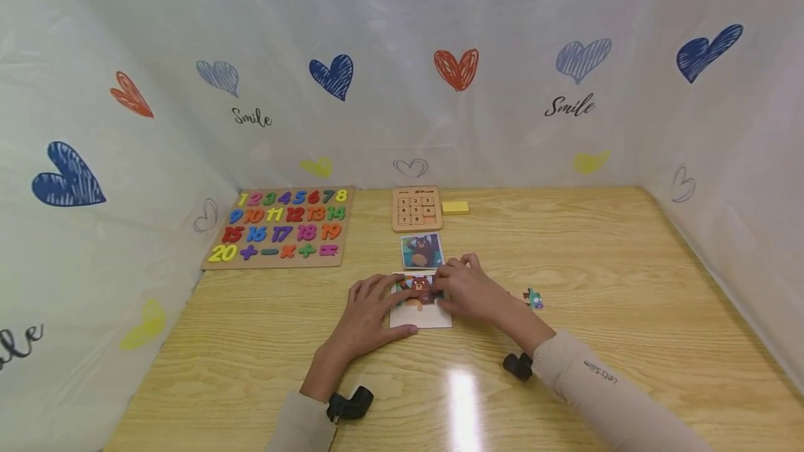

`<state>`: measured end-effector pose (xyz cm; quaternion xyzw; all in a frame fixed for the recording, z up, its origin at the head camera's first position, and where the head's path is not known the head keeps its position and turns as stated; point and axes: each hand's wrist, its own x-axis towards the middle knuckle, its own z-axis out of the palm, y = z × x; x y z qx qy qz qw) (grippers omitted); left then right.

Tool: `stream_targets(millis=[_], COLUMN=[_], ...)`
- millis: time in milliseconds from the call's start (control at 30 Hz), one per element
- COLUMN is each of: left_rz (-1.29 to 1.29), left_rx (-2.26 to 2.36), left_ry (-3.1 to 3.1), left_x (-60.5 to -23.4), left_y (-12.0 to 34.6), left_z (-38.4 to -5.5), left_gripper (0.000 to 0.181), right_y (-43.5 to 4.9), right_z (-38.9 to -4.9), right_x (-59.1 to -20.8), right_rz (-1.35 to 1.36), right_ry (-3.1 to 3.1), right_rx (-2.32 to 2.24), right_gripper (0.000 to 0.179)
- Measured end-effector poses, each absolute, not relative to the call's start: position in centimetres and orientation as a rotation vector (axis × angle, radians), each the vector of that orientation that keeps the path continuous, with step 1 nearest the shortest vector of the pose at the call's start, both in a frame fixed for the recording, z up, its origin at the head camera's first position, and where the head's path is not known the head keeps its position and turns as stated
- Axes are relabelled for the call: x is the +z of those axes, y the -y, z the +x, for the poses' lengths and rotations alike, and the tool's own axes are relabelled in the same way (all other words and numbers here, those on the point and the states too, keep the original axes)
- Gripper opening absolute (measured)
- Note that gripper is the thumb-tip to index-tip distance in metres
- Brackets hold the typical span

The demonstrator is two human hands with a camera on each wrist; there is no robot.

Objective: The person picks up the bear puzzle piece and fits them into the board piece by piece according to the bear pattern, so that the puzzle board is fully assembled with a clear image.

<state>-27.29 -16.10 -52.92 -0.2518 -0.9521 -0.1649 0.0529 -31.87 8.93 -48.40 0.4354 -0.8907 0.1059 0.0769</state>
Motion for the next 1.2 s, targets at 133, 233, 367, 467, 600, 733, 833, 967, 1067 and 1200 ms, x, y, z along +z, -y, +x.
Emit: stream_targets(millis=[133, 233, 367, 467, 600, 733, 833, 967, 1067, 1200], left_rz=[-0.769, -0.768, -0.773, -0.775, -0.762, -0.755, -0.765, -0.772, -0.759, -0.735], left_rx=[-0.493, -0.478, -0.473, -0.473, -0.486, -0.489, -0.476, -0.457, -0.431, -0.391], left_ry=[2.897, 2.900, 2.901, 2.902, 2.903, 2.905, 2.899, 2.883, 2.883, 2.870], left_x=[-52.9, -53.0, -53.1, -53.0, -52.8, -52.8, -52.7, -52.7, -52.6, -52.7], left_y=[16.1, 16.0, 16.0, 16.0, 16.0, 16.0, 15.9, 15.6, 15.4, 15.1], left_z=[-27.3, -27.3, -27.4, -27.4, -27.4, -27.3, -27.3, -27.2, -27.1, -26.8], left_gripper=[0.065, 0.066, 0.065, 0.066, 0.065, 0.065, 0.064, 0.065, 0.065, 0.059], right_y=[-9.1, -9.1, -9.0, -8.8, -8.6, -8.9, -9.7, -11.2, -12.4, -13.7], right_z=[-31.8, -31.7, -31.4, -31.2, -31.1, -31.0, -30.8, -30.6, -30.6, -30.6], right_x=[-48.7, -48.8, -48.8, -48.6, -48.6, -48.5, -48.1, -47.6, -47.6, -47.8], right_rz=[1.308, 1.305, 1.292, 1.270, 1.246, 1.250, 1.242, 1.197, 1.154, 1.102], right_ry=[2.671, 2.677, 2.674, 2.674, 2.667, 2.683, 2.704, 2.714, 2.712, 2.701], right_rx=[0.322, 0.304, 0.263, 0.234, 0.202, 0.250, 0.334, 0.441, 0.459, 0.481], right_gripper=[0.019, 0.024, 0.028, 0.025, 0.020, 0.018, 0.017, 0.017, 0.017, 0.016])
